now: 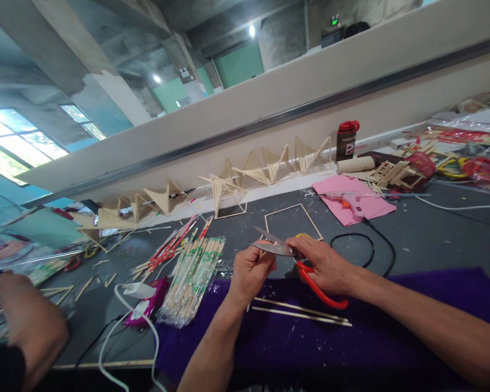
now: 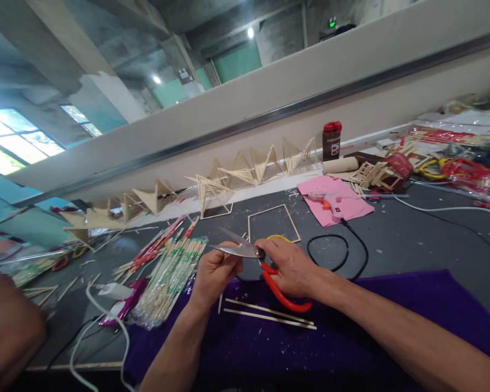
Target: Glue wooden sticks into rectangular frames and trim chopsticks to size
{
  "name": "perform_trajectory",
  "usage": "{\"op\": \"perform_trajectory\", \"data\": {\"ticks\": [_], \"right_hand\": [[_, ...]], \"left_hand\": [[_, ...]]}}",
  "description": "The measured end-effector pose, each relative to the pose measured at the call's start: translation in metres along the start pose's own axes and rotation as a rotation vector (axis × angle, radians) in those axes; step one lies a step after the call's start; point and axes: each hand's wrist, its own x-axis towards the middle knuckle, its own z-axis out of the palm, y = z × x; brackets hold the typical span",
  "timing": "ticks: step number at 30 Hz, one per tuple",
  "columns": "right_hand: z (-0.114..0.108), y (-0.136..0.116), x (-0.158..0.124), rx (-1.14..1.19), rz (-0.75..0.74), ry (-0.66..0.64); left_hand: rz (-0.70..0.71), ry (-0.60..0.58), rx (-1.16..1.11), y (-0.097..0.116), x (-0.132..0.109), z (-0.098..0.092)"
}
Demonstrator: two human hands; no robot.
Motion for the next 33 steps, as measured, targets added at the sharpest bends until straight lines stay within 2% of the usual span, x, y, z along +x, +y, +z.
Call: {"op": "perform_trajectory", "data": {"ticks": [6,12,16,24,33], "right_hand": [[0.000,0.000,-0.001,-0.021,0.032,-0.001],[0.004,0.001,0.001,0.047,0.051,0.017],[0.003,-0.001,0.002,0.061,0.046,0.015],[0.002,-0.001,0.002,0.020,0.029,-0.013],[0.004,0.002,0.001,0.086,0.010,-0.031]], "left_hand": [[0.021,0.067,0.100,0.004,0.000,0.001],[0.084,0.129,0.278,0.000,-0.001,0.001],[0.108,0.159,0.313,-0.001,-0.002,0.000],[0.156,0.146,0.376,0.001,-0.003,-0.002],[0.200,0.085,0.428,0.010,-0.003,-0.005]]}}
